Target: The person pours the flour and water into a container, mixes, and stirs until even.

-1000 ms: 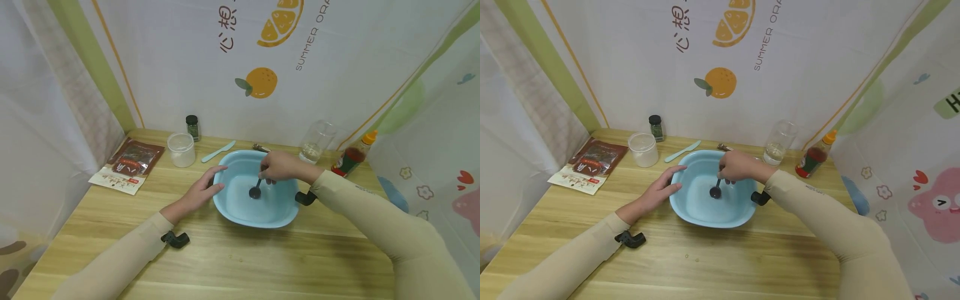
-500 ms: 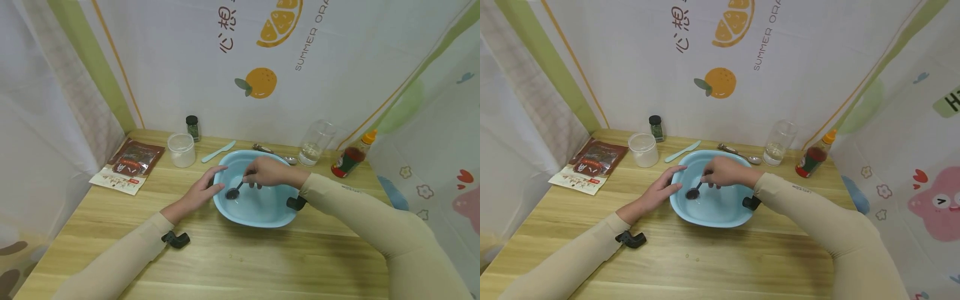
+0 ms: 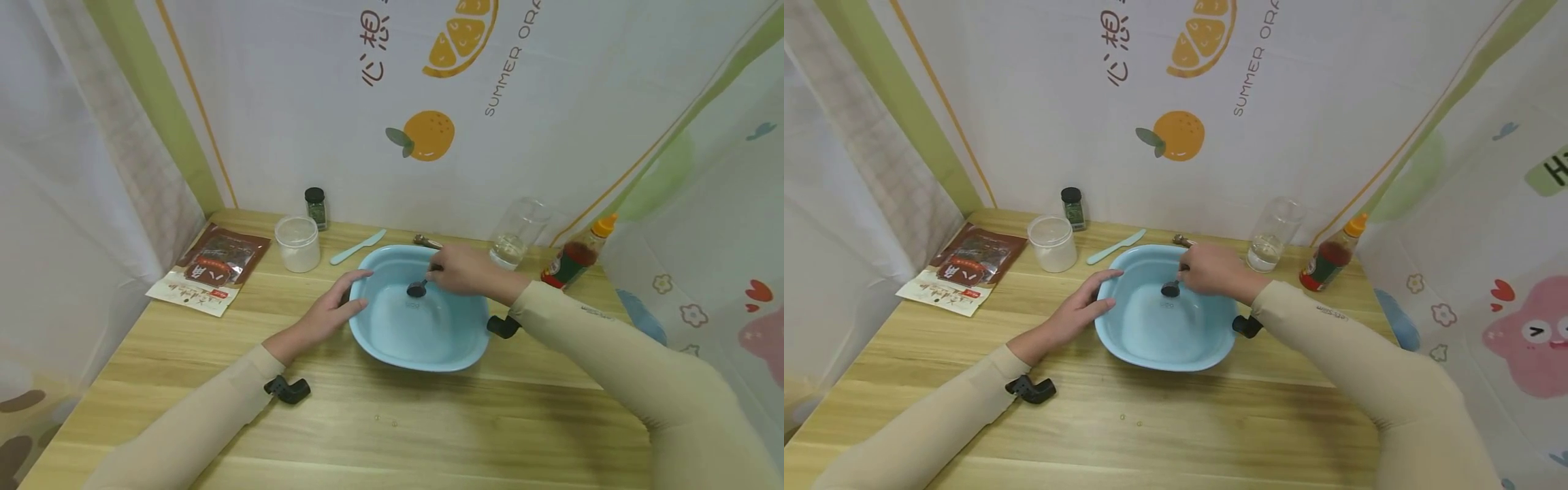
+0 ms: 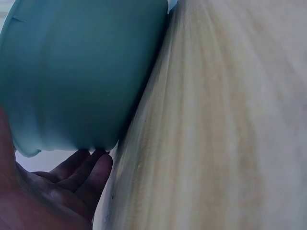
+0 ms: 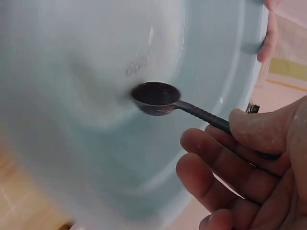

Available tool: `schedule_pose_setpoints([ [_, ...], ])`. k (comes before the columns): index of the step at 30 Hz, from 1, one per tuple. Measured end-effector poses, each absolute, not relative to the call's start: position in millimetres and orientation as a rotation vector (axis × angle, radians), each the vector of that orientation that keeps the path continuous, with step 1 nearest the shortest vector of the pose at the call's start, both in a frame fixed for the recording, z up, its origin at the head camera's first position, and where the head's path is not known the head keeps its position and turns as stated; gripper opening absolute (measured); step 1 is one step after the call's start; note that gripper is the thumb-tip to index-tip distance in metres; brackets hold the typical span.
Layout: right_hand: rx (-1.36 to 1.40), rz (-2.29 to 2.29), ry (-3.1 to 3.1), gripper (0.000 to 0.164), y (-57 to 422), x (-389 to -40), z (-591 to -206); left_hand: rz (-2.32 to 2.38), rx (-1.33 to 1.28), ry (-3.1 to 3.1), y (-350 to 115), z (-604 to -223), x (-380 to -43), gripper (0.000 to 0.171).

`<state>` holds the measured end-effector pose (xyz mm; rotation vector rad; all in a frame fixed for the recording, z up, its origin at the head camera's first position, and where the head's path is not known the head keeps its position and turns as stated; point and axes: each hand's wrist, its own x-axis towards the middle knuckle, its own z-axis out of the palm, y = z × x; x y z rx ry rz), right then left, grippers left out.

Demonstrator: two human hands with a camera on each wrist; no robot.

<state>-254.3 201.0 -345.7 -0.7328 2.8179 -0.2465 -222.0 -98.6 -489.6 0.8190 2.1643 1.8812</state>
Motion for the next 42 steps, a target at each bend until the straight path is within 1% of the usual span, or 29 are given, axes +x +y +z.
schedule_pose_setpoints([
  [1, -0.735, -0.231, 2.822, 0.023, 205, -254, -345, 1.876, 0.813, 2.171, -99, -489, -222, 0.056],
  [2, -0.733, -0.216, 2.824, 0.022, 208, -253, -344, 1.86, 0.807, 2.192, -97, -478, -215, 0.056],
  [9, -0.743, -0.194, 2.781, 0.021, 226, -243, -337, 1.855, 0.798, 2.2, -101, -475, -216, 0.056],
  [14, -0.752, -0.301, 2.597, 0.021, 228, -237, -339, 1.867, 0.839, 2.198, -103, -476, -217, 0.057],
  [19, -0.773, -0.471, 2.429, 0.023, 222, -233, -347, 1.856, 0.889, 2.239, -102, -480, -218, 0.056],
  [26, -0.805, -0.601, 2.363, 0.025, 205, -235, -356, 1.859, 0.841, 2.193, -99, -479, -217, 0.057],
  [30, -0.783, -0.622, 2.432, 0.028, 195, -242, -357, 1.858, 0.836, 2.188, -98, -479, -217, 0.057],
  [38, -0.611, -0.52, 2.721, 0.028, 189, -250, -353, 1.857, 0.836, 2.19, -96, -480, -215, 0.057],
  [42, -0.614, -0.538, 2.704, 0.029, 184, -250, -353, 1.853, 0.832, 2.193, -96, -480, -215, 0.057],
])
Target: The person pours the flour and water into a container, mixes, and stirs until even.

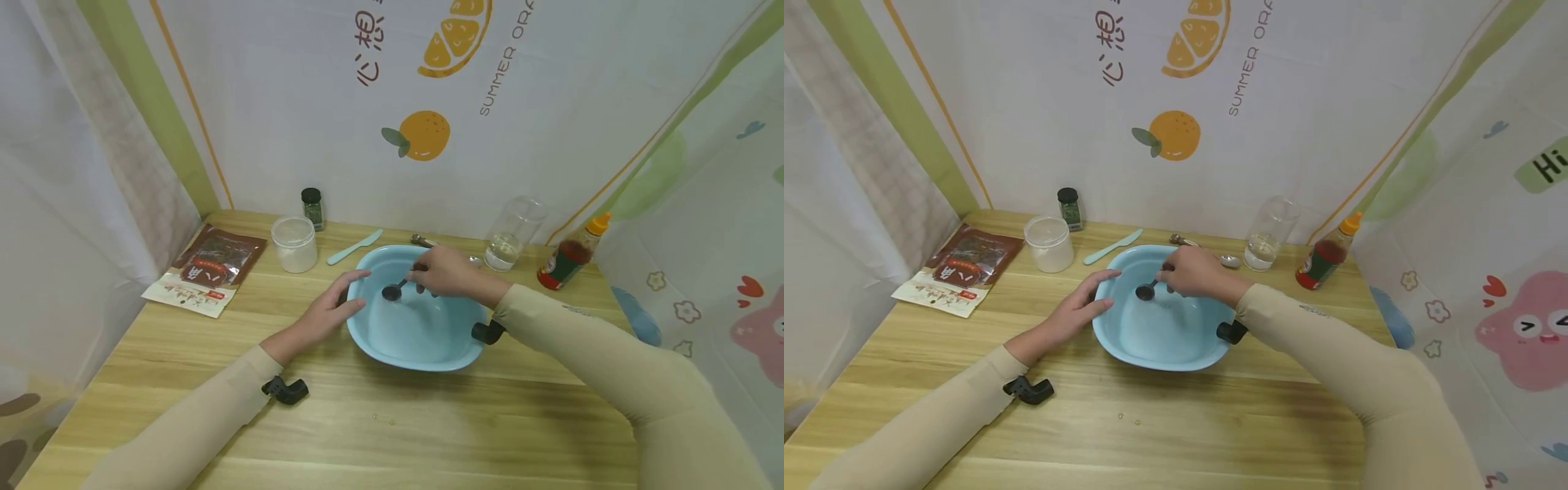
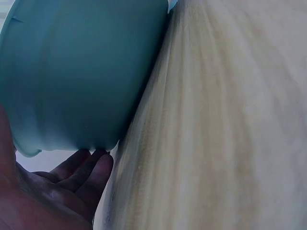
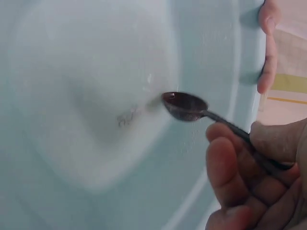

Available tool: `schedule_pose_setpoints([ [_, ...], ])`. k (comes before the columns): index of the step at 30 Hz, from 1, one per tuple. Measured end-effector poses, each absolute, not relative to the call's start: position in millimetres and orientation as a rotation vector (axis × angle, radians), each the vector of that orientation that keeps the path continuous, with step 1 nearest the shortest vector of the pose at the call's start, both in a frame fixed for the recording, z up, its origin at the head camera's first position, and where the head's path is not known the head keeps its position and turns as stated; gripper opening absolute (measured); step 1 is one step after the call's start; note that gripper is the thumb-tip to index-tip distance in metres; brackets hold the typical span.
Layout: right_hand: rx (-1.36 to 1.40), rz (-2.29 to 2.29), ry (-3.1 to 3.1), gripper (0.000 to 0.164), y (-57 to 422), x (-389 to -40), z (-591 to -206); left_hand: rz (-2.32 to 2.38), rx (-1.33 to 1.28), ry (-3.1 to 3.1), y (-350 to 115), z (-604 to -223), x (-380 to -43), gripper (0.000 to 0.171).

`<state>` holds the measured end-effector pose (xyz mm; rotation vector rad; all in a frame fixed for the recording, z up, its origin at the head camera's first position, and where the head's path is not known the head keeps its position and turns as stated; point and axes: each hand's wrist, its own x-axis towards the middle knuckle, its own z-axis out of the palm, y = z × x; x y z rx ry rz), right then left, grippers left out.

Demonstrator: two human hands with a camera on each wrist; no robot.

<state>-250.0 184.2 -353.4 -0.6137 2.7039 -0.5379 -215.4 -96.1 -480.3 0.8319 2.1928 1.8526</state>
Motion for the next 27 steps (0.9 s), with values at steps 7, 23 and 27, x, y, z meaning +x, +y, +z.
schedule_pose_setpoints([
  [7, -0.668, -0.561, 2.619, 0.029, 181.7, -249.7, -355.6, 1.861, 0.854, 2.15, -95.7, -481.5, -215.9, 0.057],
  [23, -0.632, -0.434, 2.733, 0.03, 186.7, -256.4, -353.3, 1.856, 0.827, 2.166, -97.0, -480.9, -216.0, 0.057],
  [27, -0.637, -0.385, 2.736, 0.027, 189.7, -255.3, -349.2, 1.854, 0.823, 2.168, -97.2, -480.0, -215.8, 0.057],
])
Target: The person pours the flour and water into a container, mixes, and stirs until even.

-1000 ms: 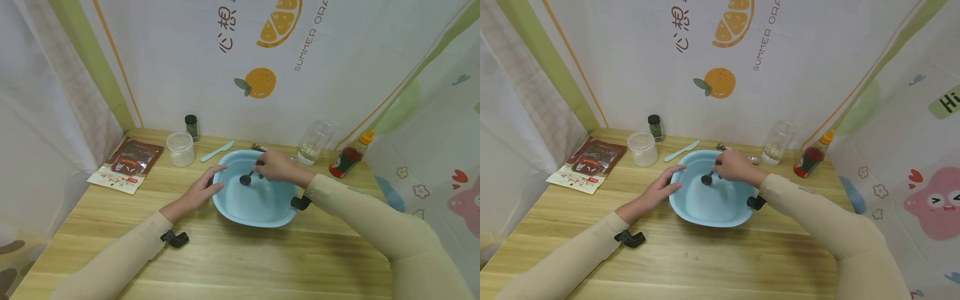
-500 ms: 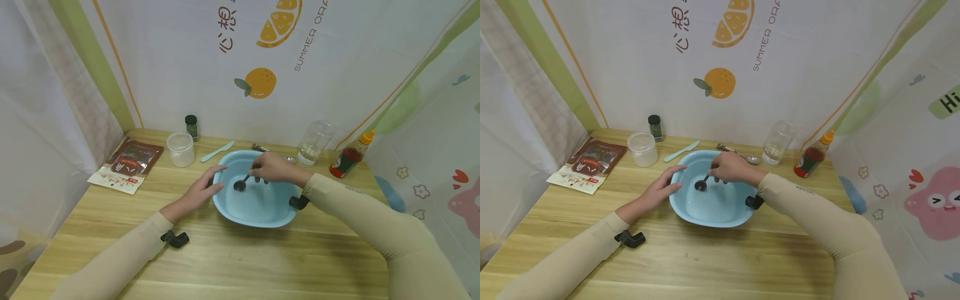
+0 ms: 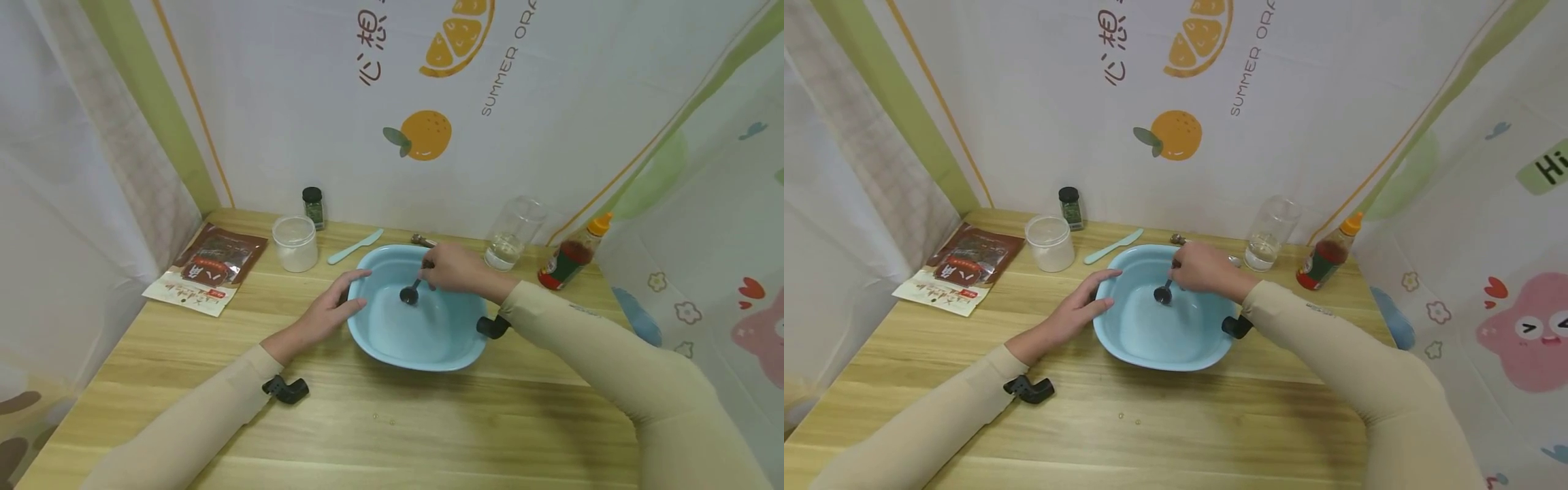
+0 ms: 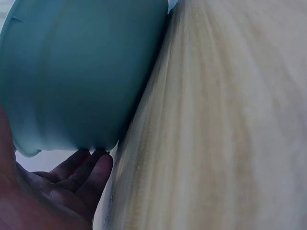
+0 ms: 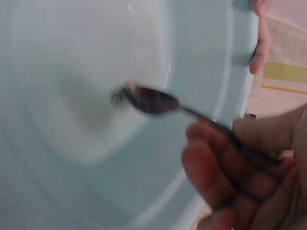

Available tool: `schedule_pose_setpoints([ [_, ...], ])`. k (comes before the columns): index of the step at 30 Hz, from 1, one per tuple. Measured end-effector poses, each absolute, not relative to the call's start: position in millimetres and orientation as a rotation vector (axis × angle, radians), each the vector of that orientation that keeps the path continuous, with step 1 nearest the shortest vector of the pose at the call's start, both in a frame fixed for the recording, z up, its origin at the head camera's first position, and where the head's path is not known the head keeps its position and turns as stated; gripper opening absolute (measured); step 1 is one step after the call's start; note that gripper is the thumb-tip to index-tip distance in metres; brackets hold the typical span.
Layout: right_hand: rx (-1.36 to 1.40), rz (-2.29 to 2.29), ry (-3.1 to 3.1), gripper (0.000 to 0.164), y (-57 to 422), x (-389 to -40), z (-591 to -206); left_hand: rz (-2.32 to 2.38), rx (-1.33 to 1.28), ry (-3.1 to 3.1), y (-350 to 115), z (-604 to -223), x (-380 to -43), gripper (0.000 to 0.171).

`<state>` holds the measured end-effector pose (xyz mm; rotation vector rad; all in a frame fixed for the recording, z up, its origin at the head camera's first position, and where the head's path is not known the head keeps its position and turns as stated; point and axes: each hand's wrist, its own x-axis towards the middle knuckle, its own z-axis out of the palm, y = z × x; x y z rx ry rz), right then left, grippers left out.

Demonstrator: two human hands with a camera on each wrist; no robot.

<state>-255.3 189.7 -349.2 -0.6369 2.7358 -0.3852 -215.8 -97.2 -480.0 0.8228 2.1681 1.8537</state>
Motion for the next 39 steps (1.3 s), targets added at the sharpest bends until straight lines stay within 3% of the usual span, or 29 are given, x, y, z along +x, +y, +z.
schedule_pose_setpoints([
  [7, -0.783, -0.493, 2.534, 0.027, 185, -249, -350, 1.842, 0.823, 2.19, -96, -479, -216, 0.057],
  [21, -0.645, -0.216, 2.805, 0.025, 209, -251, -342, 1.85, 0.838, 2.178, -96, -479, -217, 0.057],
  [31, -0.77, -0.579, 2.399, 0.027, 200, -248, -355, 1.849, 0.839, 2.191, -97, -482, -215, 0.056],
  [39, -0.578, -0.442, 2.781, 0.026, 204, -252, -353, 1.84, 0.845, 2.197, -97, -481, -215, 0.057],
])
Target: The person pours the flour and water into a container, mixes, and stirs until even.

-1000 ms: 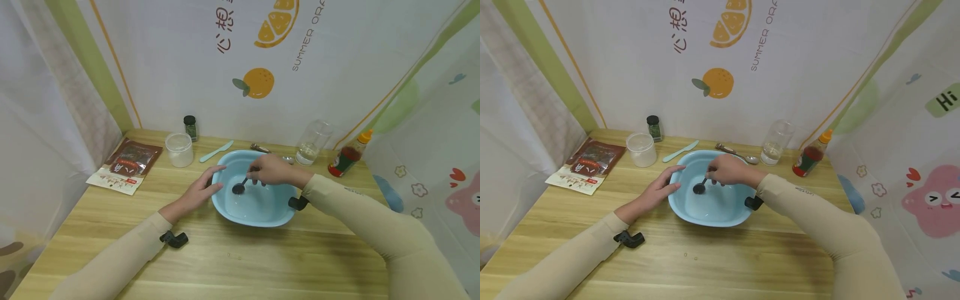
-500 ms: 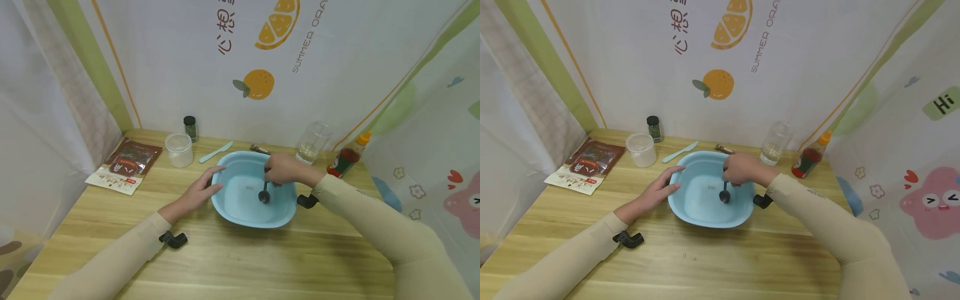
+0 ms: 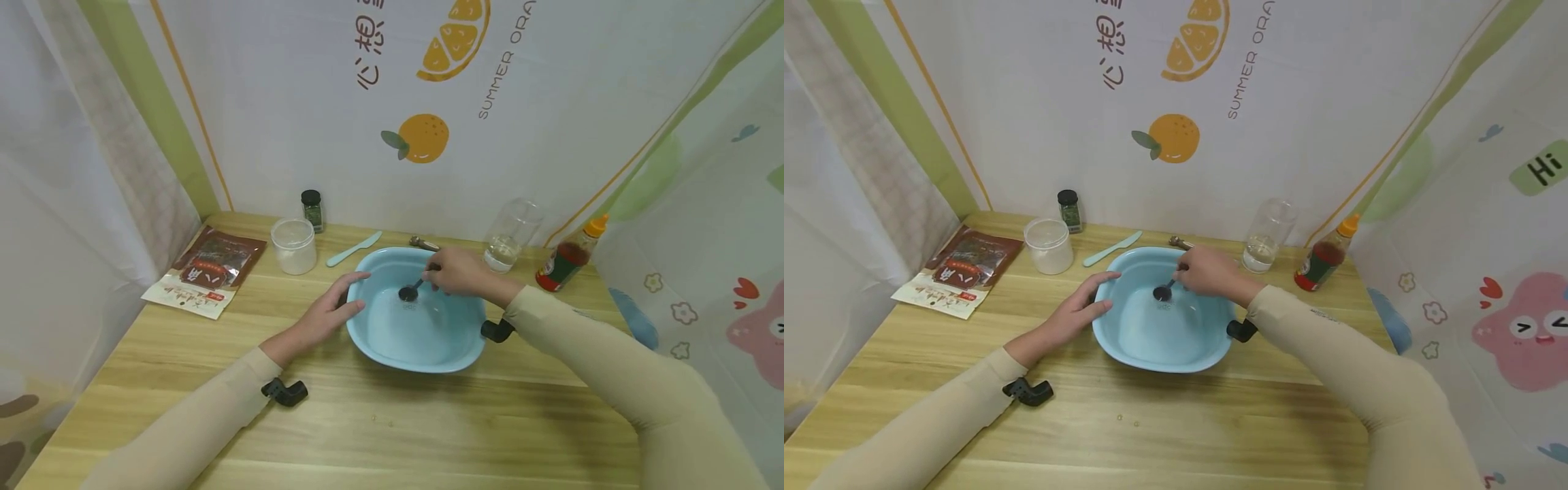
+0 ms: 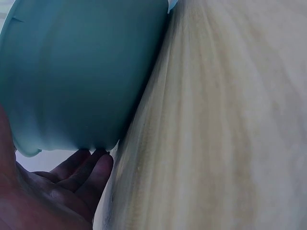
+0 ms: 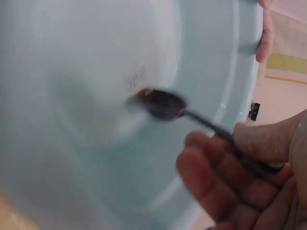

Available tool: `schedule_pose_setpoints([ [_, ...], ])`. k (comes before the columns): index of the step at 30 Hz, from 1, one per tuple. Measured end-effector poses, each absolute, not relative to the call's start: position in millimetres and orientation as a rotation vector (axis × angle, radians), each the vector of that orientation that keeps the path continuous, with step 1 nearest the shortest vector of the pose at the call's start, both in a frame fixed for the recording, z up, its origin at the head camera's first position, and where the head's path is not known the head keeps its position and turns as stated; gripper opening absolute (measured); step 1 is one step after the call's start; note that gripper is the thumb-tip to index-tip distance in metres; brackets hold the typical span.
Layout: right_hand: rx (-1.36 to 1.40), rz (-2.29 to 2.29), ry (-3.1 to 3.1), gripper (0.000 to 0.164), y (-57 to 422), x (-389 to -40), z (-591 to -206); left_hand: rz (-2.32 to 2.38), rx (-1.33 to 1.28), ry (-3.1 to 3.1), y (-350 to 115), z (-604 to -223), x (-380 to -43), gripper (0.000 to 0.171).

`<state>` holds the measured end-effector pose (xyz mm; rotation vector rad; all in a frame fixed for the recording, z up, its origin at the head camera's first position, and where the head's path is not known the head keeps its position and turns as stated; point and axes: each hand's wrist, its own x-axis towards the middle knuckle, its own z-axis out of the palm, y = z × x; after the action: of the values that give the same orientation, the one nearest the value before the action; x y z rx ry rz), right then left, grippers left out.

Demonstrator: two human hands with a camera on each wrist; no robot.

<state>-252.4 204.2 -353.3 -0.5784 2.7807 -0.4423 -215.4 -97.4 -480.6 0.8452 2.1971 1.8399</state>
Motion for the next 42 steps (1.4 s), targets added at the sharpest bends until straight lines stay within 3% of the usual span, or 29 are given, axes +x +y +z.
schedule_pose_setpoints([
  [6, -0.636, -0.201, 2.849, 0.024, 209, -250, -348, 1.839, 0.828, 2.205, -98, -479, -215, 0.057],
  [18, -0.671, -0.504, 2.629, 0.026, 200, -248, -348, 1.846, 0.848, 2.196, -95, -481, -215, 0.057],
  [27, -0.635, -0.212, 2.869, 0.024, 213, -253, -347, 1.853, 0.839, 2.165, -96, -480, -216, 0.057],
  [32, -0.759, -0.299, 2.652, 0.025, 210, -248, -344, 1.846, 0.835, 2.176, -97, -480, -216, 0.056],
  [42, -0.726, -0.561, 2.527, 0.027, 206, -252, -354, 1.851, 0.848, 2.164, -97, -481, -216, 0.057],
])
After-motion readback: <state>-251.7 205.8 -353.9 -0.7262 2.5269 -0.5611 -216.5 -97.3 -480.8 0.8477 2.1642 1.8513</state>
